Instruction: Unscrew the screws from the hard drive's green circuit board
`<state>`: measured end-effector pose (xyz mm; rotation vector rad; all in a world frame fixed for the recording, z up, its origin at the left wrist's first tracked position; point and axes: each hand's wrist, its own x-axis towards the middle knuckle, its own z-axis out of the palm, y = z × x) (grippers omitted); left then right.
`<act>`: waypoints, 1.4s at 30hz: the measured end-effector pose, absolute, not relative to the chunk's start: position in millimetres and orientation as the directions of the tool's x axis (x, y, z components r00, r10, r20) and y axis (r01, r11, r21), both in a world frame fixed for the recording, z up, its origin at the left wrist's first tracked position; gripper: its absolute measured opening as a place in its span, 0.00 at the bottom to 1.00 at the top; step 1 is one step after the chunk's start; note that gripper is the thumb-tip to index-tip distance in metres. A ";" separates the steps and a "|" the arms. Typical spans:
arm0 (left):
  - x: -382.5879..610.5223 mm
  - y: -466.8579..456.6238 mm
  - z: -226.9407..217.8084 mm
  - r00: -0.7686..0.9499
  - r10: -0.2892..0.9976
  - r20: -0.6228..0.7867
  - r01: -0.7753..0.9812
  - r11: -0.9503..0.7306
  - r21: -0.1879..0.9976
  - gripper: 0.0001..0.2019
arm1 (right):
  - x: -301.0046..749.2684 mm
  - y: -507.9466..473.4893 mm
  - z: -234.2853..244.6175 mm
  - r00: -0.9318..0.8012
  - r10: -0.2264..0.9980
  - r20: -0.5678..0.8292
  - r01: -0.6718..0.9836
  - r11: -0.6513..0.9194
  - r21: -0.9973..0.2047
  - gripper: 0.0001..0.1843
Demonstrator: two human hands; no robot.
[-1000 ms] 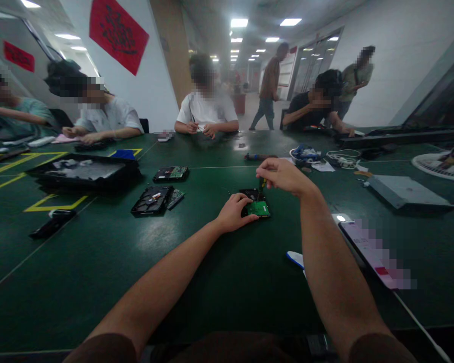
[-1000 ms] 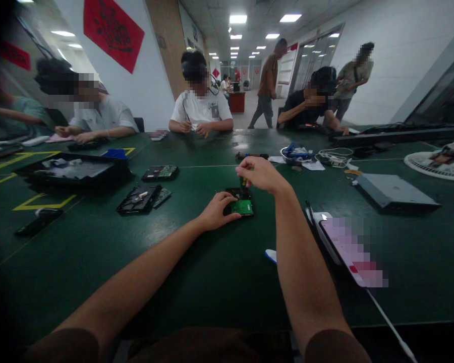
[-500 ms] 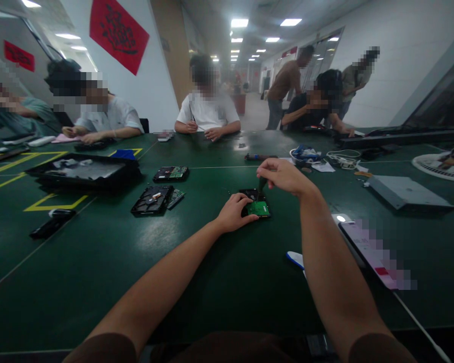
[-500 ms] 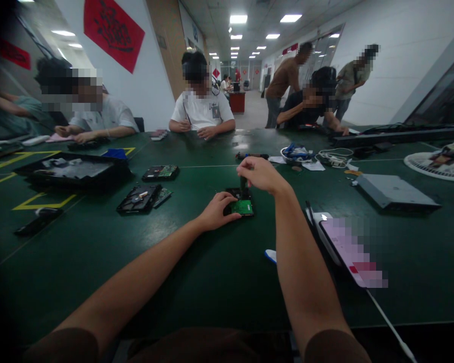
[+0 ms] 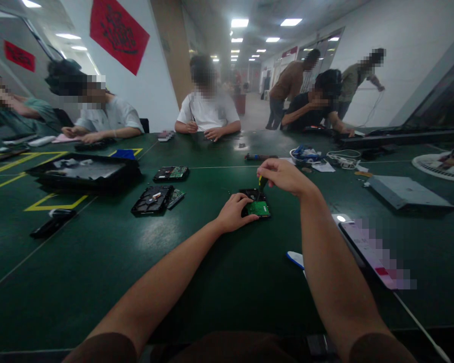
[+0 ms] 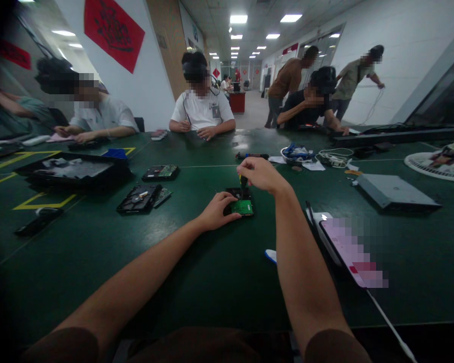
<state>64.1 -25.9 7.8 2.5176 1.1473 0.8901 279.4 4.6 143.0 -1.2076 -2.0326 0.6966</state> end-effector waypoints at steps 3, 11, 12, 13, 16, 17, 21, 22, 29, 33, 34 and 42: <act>64.5 -25.9 7.5 0.507 0.747 0.431 0.605 -0.664 0.439 0.32 | 278.4 3.0 144.2 -0.386 0.887 0.255 0.510 0.435 -0.742 0.15; 64.0 -26.6 10.3 0.509 0.753 0.417 0.609 -0.658 0.444 0.32 | 280.2 2.1 146.5 -0.349 0.888 0.301 0.520 0.450 -0.726 0.07; 63.9 -26.9 10.8 0.510 0.753 0.416 0.608 -0.657 0.445 0.32 | 280.0 1.8 146.8 -0.347 0.891 0.293 0.525 0.443 -0.727 0.07; 63.9 -27.2 11.3 0.511 0.753 0.415 0.607 -0.658 0.446 0.32 | 279.7 1.4 147.0 -0.347 0.893 0.286 0.528 0.439 -0.727 0.07; 64.3 -27.7 12.0 0.513 0.750 0.418 0.607 -0.661 0.441 0.31 | 278.6 0.3 147.3 -0.347 0.896 0.276 0.528 0.430 -0.732 0.10; 64.4 -27.7 11.9 0.515 0.748 0.420 0.607 -0.664 0.438 0.31 | 278.3 0.1 147.0 -0.341 0.898 0.277 0.524 0.426 -0.737 0.11; 64.7 -26.5 10.7 0.512 0.749 0.420 0.609 -0.661 0.437 0.32 | 277.8 0.2 144.9 -0.318 0.905 0.282 0.482 0.411 -0.774 0.11; 64.7 -26.1 10.3 0.511 0.752 0.417 0.609 -0.659 0.441 0.32 | 277.8 0.2 144.5 -0.328 0.903 0.279 0.470 0.412 -0.781 0.11; 64.9 -25.2 8.7 0.510 0.749 0.422 0.598 -0.662 0.452 0.32 | 278.4 1.7 143.7 -0.370 0.888 0.273 0.477 0.434 -0.765 0.12; 65.1 -24.6 7.7 0.509 0.756 0.413 0.598 -0.655 0.462 0.33 | 279.0 7.9 139.0 -0.297 0.874 0.385 0.597 0.484 -0.639 0.12; 65.1 -24.6 7.4 0.507 0.758 0.411 0.599 -0.652 0.464 0.33 | 279.0 9.1 137.9 -0.283 0.864 0.417 0.617 0.496 -0.611 0.12; 65.5 -25.3 8.2 0.497 0.768 0.405 0.611 -0.641 0.464 0.33 | 277.3 10.7 136.2 -0.223 0.846 0.485 0.655 0.498 -0.568 0.10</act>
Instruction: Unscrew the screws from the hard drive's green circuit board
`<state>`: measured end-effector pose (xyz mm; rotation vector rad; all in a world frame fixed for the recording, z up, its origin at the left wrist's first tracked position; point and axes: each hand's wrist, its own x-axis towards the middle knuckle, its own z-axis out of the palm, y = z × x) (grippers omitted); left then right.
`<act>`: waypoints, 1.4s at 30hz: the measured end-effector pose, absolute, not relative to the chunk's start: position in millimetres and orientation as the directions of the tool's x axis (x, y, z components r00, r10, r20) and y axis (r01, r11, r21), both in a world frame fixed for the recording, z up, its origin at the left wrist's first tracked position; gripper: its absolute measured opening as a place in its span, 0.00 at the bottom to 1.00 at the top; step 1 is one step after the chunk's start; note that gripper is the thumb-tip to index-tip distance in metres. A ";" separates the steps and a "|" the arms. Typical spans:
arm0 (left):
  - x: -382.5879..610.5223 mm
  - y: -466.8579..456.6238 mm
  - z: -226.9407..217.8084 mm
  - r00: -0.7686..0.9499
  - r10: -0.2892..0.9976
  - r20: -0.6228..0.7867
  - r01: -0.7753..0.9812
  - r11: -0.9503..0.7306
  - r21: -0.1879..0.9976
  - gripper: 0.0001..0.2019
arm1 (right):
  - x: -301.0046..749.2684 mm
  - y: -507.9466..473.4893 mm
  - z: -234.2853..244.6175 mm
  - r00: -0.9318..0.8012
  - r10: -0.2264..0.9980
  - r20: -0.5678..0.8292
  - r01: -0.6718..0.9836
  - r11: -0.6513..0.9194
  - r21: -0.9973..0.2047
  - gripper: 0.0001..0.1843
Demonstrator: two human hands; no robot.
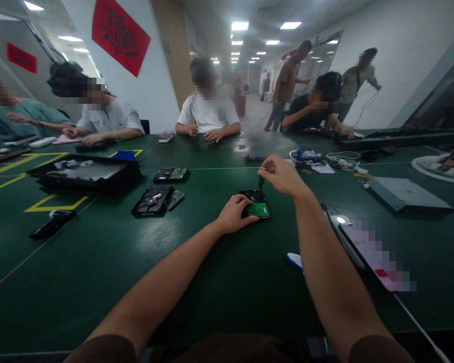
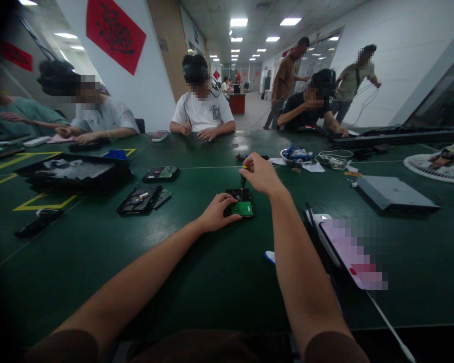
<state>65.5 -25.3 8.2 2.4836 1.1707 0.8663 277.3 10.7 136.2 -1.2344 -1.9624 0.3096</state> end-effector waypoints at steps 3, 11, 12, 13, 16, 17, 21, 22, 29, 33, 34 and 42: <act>65.8 -25.6 8.8 0.499 0.765 0.407 0.608 -0.643 0.465 0.33 | 275.9 9.6 137.3 -0.242 0.824 0.513 0.645 0.532 -0.549 0.10; 65.4 -25.7 8.5 0.499 0.760 0.417 0.608 -0.650 0.456 0.32 | 276.8 4.1 144.5 -0.269 0.831 0.487 0.684 0.521 -0.511 0.08; 65.3 -25.6 8.3 0.499 0.757 0.421 0.608 -0.652 0.452 0.32 | 277.4 4.3 145.1 -0.282 0.830 0.482 0.684 0.526 -0.506 0.08; 65.2 -25.5 8.1 0.500 0.755 0.423 0.608 -0.654 0.449 0.32 | 277.9 4.6 145.4 -0.295 0.827 0.478 0.681 0.533 -0.502 0.09; 65.1 -25.3 7.6 0.501 0.758 0.418 0.610 -0.652 0.450 0.32 | 279.1 6.3 145.1 -0.322 0.818 0.477 0.667 0.554 -0.498 0.09; 65.1 -25.3 7.5 0.500 0.760 0.415 0.611 -0.650 0.453 0.32 | 279.3 6.8 144.7 -0.320 0.818 0.477 0.668 0.553 -0.499 0.08; 65.4 -25.2 7.9 0.498 0.762 0.413 0.613 -0.647 0.454 0.31 | 279.4 7.1 143.4 -0.256 0.836 0.486 0.708 0.504 -0.495 0.08; 65.4 -25.2 8.2 0.501 0.760 0.414 0.612 -0.649 0.452 0.32 | 279.2 6.8 143.4 -0.247 0.837 0.488 0.711 0.498 -0.496 0.09; 65.3 -25.7 9.4 0.506 0.752 0.423 0.601 -0.659 0.452 0.32 | 275.7 3.4 146.1 -0.253 0.820 0.514 0.668 0.532 -0.521 0.06; 65.6 -26.1 10.1 0.508 0.757 0.411 0.607 -0.653 0.453 0.32 | 275.1 3.0 147.1 -0.275 0.817 0.507 0.643 0.548 -0.535 0.05; 65.7 -26.2 10.4 0.508 0.758 0.409 0.608 -0.651 0.453 0.32 | 275.4 3.3 147.0 -0.279 0.817 0.504 0.649 0.547 -0.528 0.05; 64.7 -25.7 10.0 0.506 0.764 0.401 0.610 -0.645 0.460 0.33 | 278.5 5.7 145.9 -0.221 0.828 0.515 0.719 0.496 -0.488 0.07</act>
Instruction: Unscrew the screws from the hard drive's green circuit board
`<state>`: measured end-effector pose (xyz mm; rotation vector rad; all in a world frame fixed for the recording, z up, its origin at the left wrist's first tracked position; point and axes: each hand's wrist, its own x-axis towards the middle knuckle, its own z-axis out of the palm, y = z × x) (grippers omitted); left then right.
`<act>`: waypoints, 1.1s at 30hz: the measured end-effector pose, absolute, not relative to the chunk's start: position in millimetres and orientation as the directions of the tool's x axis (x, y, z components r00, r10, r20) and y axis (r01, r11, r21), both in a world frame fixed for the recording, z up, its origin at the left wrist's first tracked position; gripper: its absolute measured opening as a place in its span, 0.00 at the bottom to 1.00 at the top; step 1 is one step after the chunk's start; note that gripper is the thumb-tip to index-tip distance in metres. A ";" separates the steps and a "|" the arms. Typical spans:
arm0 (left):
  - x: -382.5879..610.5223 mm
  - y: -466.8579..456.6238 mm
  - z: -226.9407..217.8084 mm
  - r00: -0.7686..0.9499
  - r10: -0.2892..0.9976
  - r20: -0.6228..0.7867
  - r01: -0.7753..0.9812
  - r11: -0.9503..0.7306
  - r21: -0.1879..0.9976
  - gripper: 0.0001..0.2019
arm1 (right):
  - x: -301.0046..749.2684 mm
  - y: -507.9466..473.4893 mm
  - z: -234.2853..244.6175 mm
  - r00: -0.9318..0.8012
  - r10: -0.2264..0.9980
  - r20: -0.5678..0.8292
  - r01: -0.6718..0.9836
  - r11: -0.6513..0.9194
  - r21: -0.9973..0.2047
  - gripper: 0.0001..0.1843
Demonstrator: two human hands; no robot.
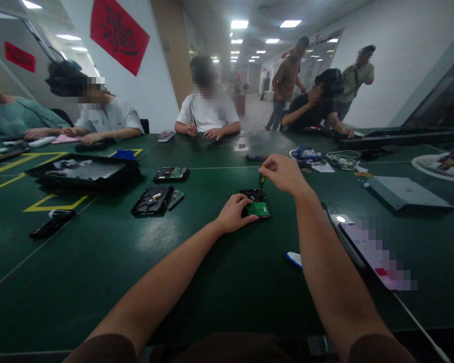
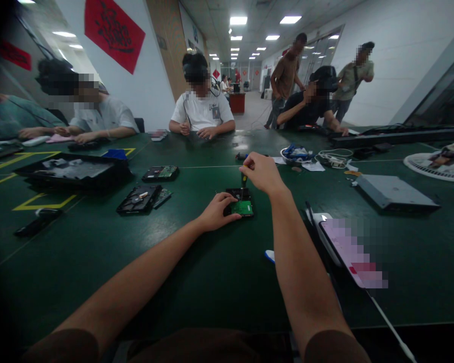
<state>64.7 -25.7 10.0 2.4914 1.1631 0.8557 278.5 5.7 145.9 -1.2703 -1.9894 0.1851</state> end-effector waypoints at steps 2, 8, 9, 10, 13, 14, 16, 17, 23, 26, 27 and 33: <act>64.5 -25.2 9.1 0.510 0.757 0.408 0.605 -0.653 0.456 0.33 | 278.5 4.2 147.7 -0.247 0.821 0.515 0.699 0.519 -0.493 0.06; 65.1 -24.0 7.0 0.508 0.752 0.420 0.612 -0.658 0.438 0.33 | 277.1 1.8 150.4 -0.261 0.820 0.509 0.697 0.525 -0.488 0.05; 65.1 -24.1 7.0 0.508 0.752 0.421 0.612 -0.659 0.437 0.33 | 276.9 2.1 149.8 -0.247 0.823 0.511 0.703 0.515 -0.490 0.04; 65.1 -24.3 7.1 0.508 0.752 0.420 0.613 -0.658 0.437 0.33 | 276.8 2.6 149.1 -0.233 0.827 0.511 0.706 0.505 -0.496 0.04; 65.0 -24.7 7.3 0.504 0.756 0.416 0.613 -0.653 0.444 0.32 | 277.2 4.8 146.2 -0.223 0.827 0.517 0.693 0.507 -0.513 0.04; 65.0 -24.6 7.2 0.503 0.758 0.416 0.613 -0.652 0.446 0.32 | 277.6 5.7 145.4 -0.231 0.820 0.523 0.687 0.519 -0.509 0.05; 65.1 -24.3 6.7 0.502 0.758 0.417 0.610 -0.652 0.451 0.32 | 278.8 7.2 144.1 -0.250 0.805 0.538 0.684 0.541 -0.490 0.05; 65.1 -24.0 6.4 0.502 0.757 0.417 0.608 -0.652 0.453 0.33 | 279.4 7.9 143.8 -0.258 0.799 0.543 0.687 0.547 -0.478 0.04; 65.4 -23.3 5.5 0.502 0.755 0.421 0.608 -0.655 0.450 0.32 | 281.2 8.4 143.8 -0.295 0.794 0.532 0.700 0.558 -0.445 0.05; 65.3 -23.8 6.0 0.498 0.757 0.424 0.611 -0.653 0.448 0.32 | 281.1 8.1 143.2 -0.298 0.796 0.526 0.705 0.555 -0.441 0.06; 65.1 -24.0 6.3 0.499 0.757 0.422 0.611 -0.652 0.449 0.32 | 281.1 8.1 142.9 -0.292 0.798 0.528 0.705 0.552 -0.445 0.06; 64.8 -24.7 7.6 0.506 0.755 0.418 0.611 -0.655 0.445 0.33 | 280.0 6.8 144.4 -0.249 0.809 0.533 0.721 0.522 -0.455 0.06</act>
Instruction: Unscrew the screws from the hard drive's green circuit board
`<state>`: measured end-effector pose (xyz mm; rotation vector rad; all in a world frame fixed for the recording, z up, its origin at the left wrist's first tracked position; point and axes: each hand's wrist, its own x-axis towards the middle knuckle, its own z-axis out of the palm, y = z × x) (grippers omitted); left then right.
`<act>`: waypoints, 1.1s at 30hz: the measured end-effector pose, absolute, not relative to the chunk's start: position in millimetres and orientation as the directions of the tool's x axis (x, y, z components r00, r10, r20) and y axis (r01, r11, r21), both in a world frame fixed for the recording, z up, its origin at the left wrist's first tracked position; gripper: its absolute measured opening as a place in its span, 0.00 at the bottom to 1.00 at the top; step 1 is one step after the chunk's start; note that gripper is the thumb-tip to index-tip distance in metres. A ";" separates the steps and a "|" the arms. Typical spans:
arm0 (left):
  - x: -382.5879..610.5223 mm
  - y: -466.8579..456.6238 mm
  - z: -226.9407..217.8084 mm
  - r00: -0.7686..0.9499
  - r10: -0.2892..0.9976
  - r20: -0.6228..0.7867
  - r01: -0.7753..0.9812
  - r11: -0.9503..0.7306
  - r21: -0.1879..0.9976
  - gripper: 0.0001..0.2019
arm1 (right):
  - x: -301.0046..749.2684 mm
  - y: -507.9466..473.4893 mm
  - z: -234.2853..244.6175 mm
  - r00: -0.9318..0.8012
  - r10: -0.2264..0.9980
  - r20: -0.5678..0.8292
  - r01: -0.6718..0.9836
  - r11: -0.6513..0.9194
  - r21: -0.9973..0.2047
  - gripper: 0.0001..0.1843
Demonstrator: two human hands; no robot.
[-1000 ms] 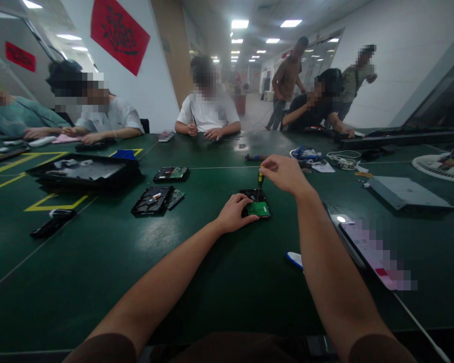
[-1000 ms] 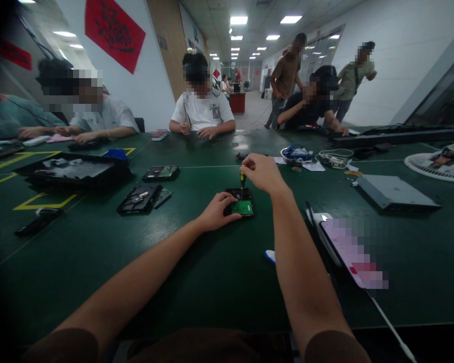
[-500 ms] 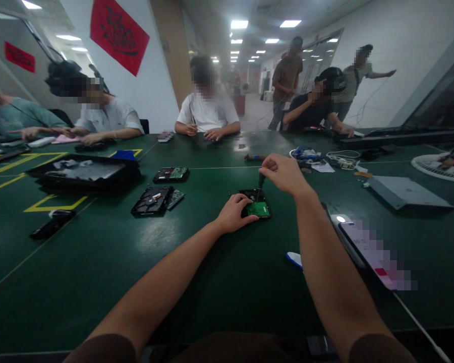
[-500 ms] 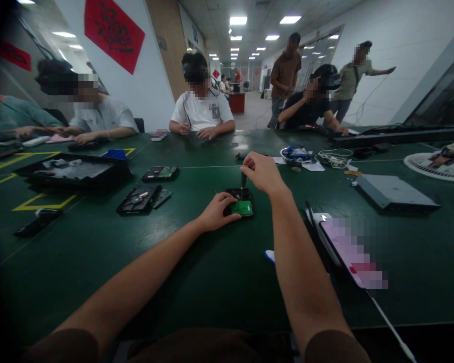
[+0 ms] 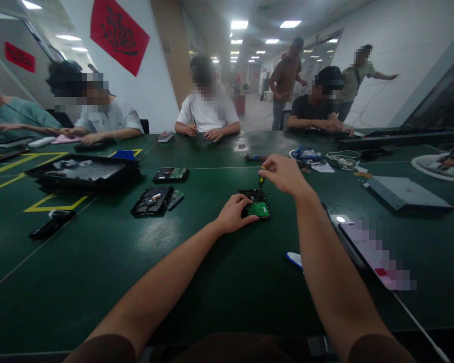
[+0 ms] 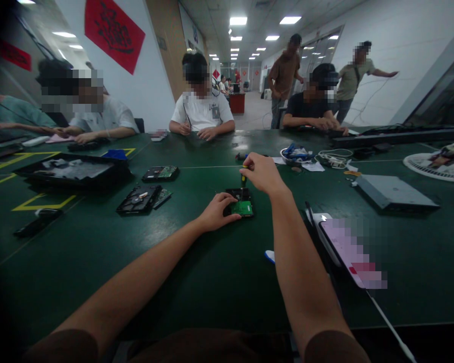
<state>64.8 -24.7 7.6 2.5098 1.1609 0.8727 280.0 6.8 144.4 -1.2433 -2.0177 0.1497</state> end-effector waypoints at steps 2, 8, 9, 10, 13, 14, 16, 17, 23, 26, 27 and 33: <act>65.0 -24.8 7.7 0.506 0.755 0.416 0.611 -0.655 0.446 0.33 | 279.2 4.9 146.8 -0.271 0.805 0.527 0.716 0.535 -0.449 0.05; 65.2 -24.9 7.4 0.508 0.744 0.433 0.604 -0.667 0.436 0.33 | 277.5 1.5 150.6 -0.296 0.804 0.515 0.708 0.547 -0.448 0.04; 65.2 -25.0 7.6 0.508 0.745 0.432 0.606 -0.666 0.435 0.33 | 277.5 1.8 150.2 -0.285 0.810 0.513 0.709 0.538 -0.456 0.04; 65.3 -25.1 7.7 0.507 0.747 0.431 0.608 -0.664 0.436 0.32 | 277.5 2.2 149.7 -0.275 0.815 0.511 0.709 0.530 -0.464 0.04; 65.2 -25.5 8.4 0.505 0.755 0.419 0.612 -0.655 0.443 0.32 | 277.5 2.9 148.3 -0.278 0.814 0.510 0.692 0.538 -0.482 0.05; 65.1 -25.7 8.6 0.505 0.757 0.414 0.613 -0.652 0.446 0.33 | 277.4 2.8 148.2 -0.289 0.808 0.513 0.683 0.549 -0.482 0.05; 65.0 -25.8 8.8 0.504 0.761 0.408 0.614 -0.648 0.450 0.33 | 277.1 1.8 148.6 -0.303 0.798 0.520 0.673 0.566 -0.476 0.05; 64.9 -25.8 8.9 0.504 0.762 0.408 0.614 -0.647 0.451 0.33 | 276.9 1.2 149.0 -0.306 0.797 0.521 0.675 0.567 -0.471 0.04; 64.8 -26.0 10.3 0.504 0.763 0.405 0.611 -0.646 0.457 0.32 | 278.3 0.1 150.6 -0.315 0.801 0.509 0.711 0.554 -0.432 0.07; 65.1 -26.3 11.3 0.500 0.766 0.405 0.606 -0.643 0.468 0.31 | 279.5 1.5 150.1 -0.322 0.801 0.504 0.715 0.555 -0.425 0.09; 65.2 -26.5 11.5 0.498 0.767 0.405 0.604 -0.642 0.472 0.31 | 279.7 1.9 149.9 -0.324 0.802 0.503 0.717 0.554 -0.423 0.09; 66.0 -26.3 10.6 0.503 0.758 0.415 0.604 -0.651 0.459 0.32 | 279.5 2.8 149.1 -0.302 0.815 0.495 0.711 0.538 -0.453 0.08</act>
